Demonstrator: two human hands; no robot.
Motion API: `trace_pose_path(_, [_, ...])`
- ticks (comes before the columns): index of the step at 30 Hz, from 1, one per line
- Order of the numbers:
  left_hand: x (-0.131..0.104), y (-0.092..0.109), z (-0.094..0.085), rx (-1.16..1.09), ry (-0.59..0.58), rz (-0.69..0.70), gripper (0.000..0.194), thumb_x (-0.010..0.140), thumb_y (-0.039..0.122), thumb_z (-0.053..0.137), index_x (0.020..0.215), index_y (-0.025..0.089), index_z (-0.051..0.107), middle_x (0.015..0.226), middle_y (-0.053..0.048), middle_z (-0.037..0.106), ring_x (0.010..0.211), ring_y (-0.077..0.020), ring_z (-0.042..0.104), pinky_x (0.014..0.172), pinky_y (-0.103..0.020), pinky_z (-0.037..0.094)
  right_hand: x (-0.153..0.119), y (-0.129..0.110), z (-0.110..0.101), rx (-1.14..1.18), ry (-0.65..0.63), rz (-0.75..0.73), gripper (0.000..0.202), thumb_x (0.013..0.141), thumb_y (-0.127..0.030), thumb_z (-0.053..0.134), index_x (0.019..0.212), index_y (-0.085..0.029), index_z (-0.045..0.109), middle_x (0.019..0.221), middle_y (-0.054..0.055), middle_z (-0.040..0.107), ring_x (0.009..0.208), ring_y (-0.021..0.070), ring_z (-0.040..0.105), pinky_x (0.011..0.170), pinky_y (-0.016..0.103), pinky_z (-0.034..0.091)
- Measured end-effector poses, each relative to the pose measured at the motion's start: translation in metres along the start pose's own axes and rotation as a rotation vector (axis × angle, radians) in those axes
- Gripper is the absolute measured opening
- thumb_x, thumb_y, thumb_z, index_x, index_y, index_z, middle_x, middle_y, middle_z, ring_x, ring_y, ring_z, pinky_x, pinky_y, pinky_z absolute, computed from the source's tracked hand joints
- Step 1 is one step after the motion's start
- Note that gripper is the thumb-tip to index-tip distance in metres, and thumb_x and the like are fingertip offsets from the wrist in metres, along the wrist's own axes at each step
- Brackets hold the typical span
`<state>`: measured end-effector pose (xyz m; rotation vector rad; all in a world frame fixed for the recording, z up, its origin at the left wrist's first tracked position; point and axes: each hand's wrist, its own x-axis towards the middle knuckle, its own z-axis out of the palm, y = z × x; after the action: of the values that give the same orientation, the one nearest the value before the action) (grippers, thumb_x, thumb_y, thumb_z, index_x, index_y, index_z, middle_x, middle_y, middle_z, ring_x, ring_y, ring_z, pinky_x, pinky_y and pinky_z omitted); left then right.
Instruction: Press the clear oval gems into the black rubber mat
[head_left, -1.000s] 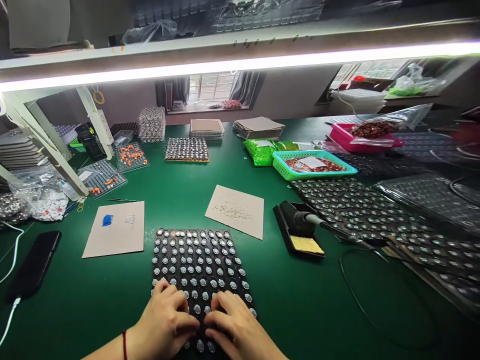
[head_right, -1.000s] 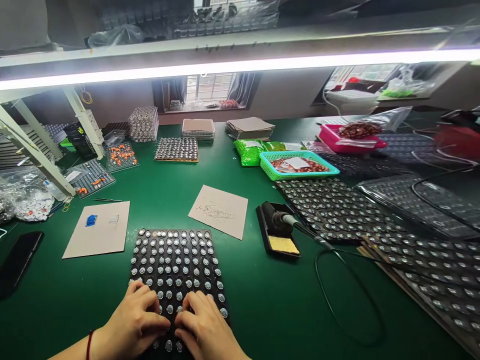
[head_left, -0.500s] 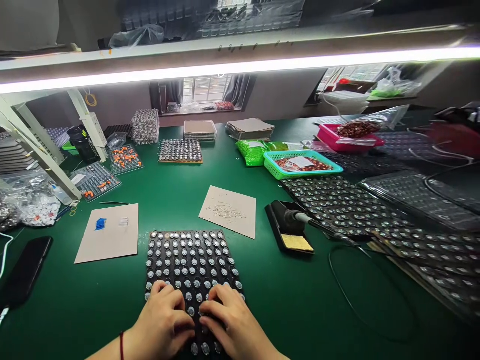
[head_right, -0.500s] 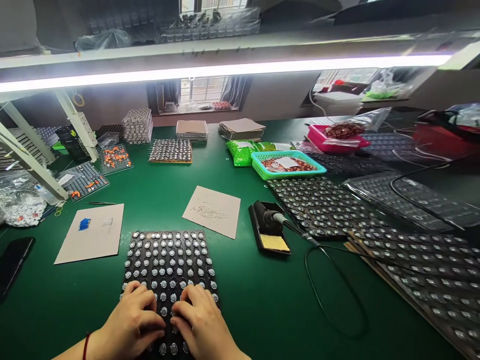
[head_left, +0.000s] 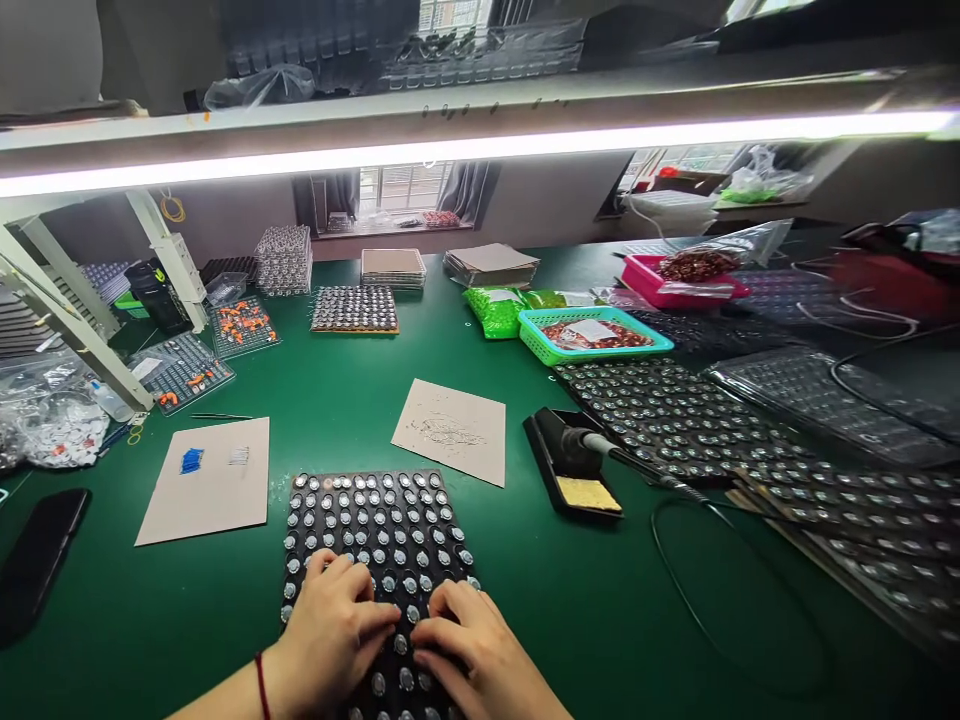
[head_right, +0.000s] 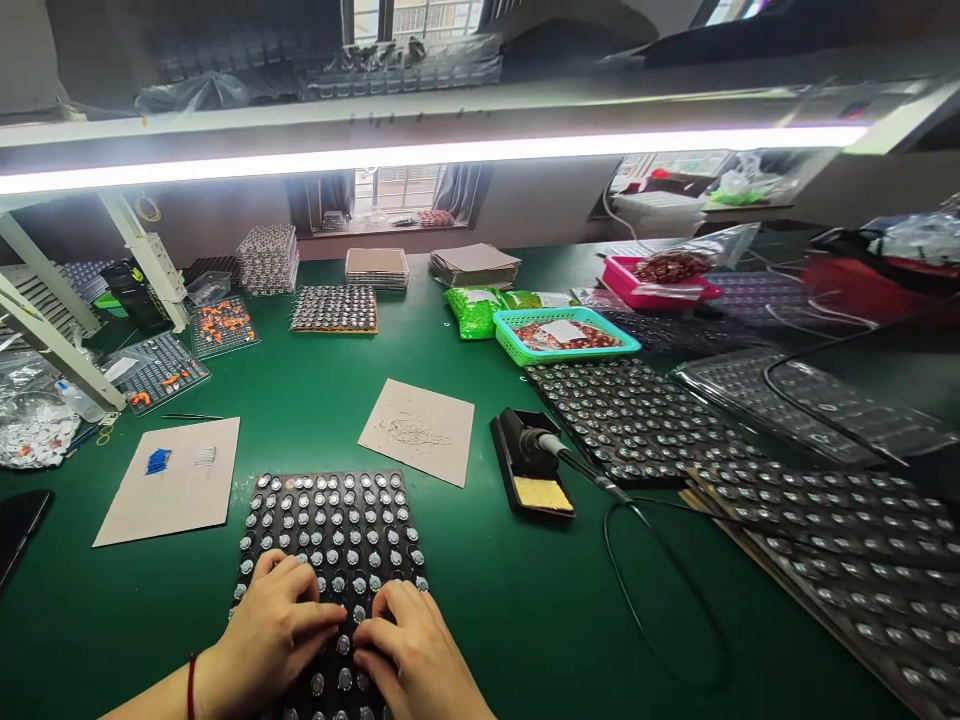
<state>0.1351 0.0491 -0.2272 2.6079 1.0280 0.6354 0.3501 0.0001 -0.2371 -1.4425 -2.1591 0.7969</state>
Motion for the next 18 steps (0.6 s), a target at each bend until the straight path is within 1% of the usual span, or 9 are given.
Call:
trace_pose_path(3, [0.005, -0.002, 0.006, 0.0, 0.023, 0.011, 0.01, 0.089, 0.023, 0.07, 0.086, 0.033, 0.073, 0.076, 0.004, 0.056, 0.075, -0.0162, 0.046, 0.08, -0.036, 0.026, 0.004, 0.002, -0.003, 0.018, -0.013, 0.002, 0.019, 0.081, 0.001, 0.074, 0.088, -0.016, 0.074, 0.095, 0.007, 0.063, 0.09, 0.0245, 0.06, 0.079, 0.04, 0.051])
trace_pose_path(5, [0.008, -0.002, 0.008, 0.0, 0.031, 0.008, 0.01, 0.087, 0.023, 0.073, 0.082, 0.031, 0.072, 0.075, 0.004, 0.056, 0.075, -0.0159, 0.047, 0.081, -0.035, 0.026, 0.01, 0.005, -0.008, 0.032, -0.005, 0.01, 0.019, 0.082, 0.0, 0.074, 0.09, -0.017, 0.075, 0.094, 0.006, 0.063, 0.09, 0.0235, 0.06, 0.08, 0.039, 0.051])
trace_pose_path(8, [0.01, 0.001, 0.011, 0.006, 0.038, -0.023, 0.01, 0.083, 0.023, 0.078, 0.078, 0.027, 0.07, 0.075, 0.004, 0.057, 0.075, -0.0158, 0.049, 0.082, -0.035, 0.027, 0.022, 0.008, -0.014, 0.033, 0.034, 0.034, 0.017, 0.088, -0.002, 0.068, 0.094, -0.016, 0.074, 0.094, 0.008, 0.061, 0.091, 0.0241, 0.06, 0.082, 0.041, 0.051])
trace_pose_path(11, [0.011, 0.002, 0.011, 0.01, 0.033, -0.046, 0.014, 0.078, 0.025, 0.084, 0.076, 0.026, 0.07, 0.076, 0.004, 0.059, 0.074, -0.0158, 0.051, 0.081, -0.035, 0.029, 0.031, 0.009, -0.014, 0.021, 0.049, 0.041, 0.015, 0.087, -0.001, 0.068, 0.094, -0.013, 0.072, 0.094, 0.009, 0.061, 0.091, 0.0253, 0.059, 0.081, 0.043, 0.05])
trace_pose_path(14, [0.013, -0.001, 0.006, 0.009, 0.025, -0.047, 0.016, 0.075, 0.026, 0.087, 0.079, 0.027, 0.072, 0.077, 0.004, 0.061, 0.073, -0.0155, 0.053, 0.081, -0.034, 0.031, 0.035, 0.008, -0.011, 0.004, 0.047, 0.039, 0.015, 0.087, 0.001, 0.066, 0.091, -0.012, 0.071, 0.094, 0.01, 0.061, 0.09, 0.0262, 0.058, 0.08, 0.044, 0.05])
trace_pose_path(16, [0.014, -0.006, 0.002, 0.013, 0.028, -0.051, 0.016, 0.076, 0.025, 0.086, 0.086, 0.029, 0.073, 0.079, 0.004, 0.063, 0.073, -0.0154, 0.054, 0.079, -0.034, 0.032, 0.036, 0.008, -0.011, 0.001, 0.04, 0.033, 0.018, 0.087, 0.003, 0.063, 0.09, -0.012, 0.072, 0.094, 0.01, 0.061, 0.09, 0.0257, 0.058, 0.08, 0.043, 0.05])
trace_pose_path(18, [0.016, -0.011, -0.001, 0.022, 0.032, -0.052, 0.017, 0.079, 0.023, 0.082, 0.091, 0.032, 0.074, 0.079, 0.004, 0.062, 0.073, -0.0156, 0.054, 0.078, -0.034, 0.032, 0.037, 0.008, -0.013, 0.007, 0.024, 0.023, 0.02, 0.086, 0.005, 0.064, 0.089, -0.014, 0.072, 0.094, 0.008, 0.061, 0.09, 0.0244, 0.059, 0.081, 0.041, 0.05])
